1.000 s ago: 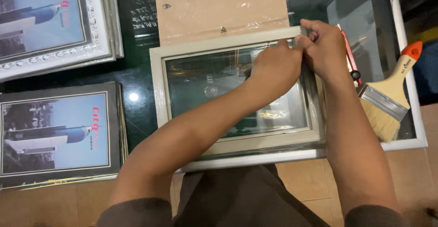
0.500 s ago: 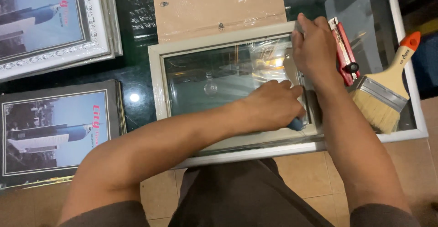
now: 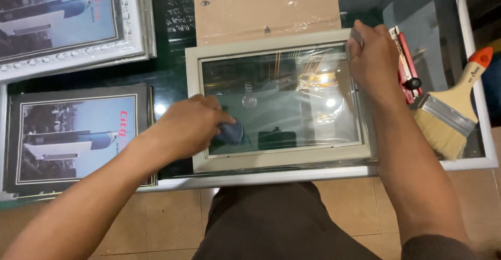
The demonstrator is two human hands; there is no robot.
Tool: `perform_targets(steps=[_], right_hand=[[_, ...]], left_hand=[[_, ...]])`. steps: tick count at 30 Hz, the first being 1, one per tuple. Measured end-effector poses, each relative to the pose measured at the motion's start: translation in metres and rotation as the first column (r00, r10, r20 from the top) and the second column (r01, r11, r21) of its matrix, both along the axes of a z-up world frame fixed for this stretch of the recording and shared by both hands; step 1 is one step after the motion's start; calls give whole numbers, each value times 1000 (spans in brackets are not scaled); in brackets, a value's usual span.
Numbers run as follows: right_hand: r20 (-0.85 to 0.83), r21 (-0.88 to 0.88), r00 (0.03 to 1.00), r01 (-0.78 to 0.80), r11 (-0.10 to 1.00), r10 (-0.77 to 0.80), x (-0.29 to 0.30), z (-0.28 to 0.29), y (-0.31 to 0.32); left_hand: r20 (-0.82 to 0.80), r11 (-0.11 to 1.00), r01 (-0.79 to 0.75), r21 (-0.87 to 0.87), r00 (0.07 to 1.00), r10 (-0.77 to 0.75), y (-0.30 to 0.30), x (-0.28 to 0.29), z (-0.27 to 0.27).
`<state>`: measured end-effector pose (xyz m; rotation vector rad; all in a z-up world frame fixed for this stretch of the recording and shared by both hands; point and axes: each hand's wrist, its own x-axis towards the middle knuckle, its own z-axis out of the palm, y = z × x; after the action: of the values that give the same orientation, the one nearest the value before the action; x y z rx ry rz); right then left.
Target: Cleaning a picture frame using a brush and a cloth on a workbench.
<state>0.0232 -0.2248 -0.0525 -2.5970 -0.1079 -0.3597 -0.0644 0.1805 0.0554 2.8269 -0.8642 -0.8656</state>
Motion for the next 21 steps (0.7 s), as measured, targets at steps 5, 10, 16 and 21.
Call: perform_targets(steps=[5,10,16,21], right_hand=[[8,43,1000,-22,999,21,-48,70,29],[-122,618,864,-319,719,489,-132,133,125],[63,592,924,-339,731,378,-157,75,162],[43,371,960,-273,888,277,-132,89,119]], left_hand=[[-298,421,-453,-786,874,385,-2,-32,19],[-624,-326,-540,-776,729,279,-60,-51,-9],[-589,-334,-486,-808,696,412,-63,-55,-36],[53,339,-238,-910,745,665,-9,-77,-23]])
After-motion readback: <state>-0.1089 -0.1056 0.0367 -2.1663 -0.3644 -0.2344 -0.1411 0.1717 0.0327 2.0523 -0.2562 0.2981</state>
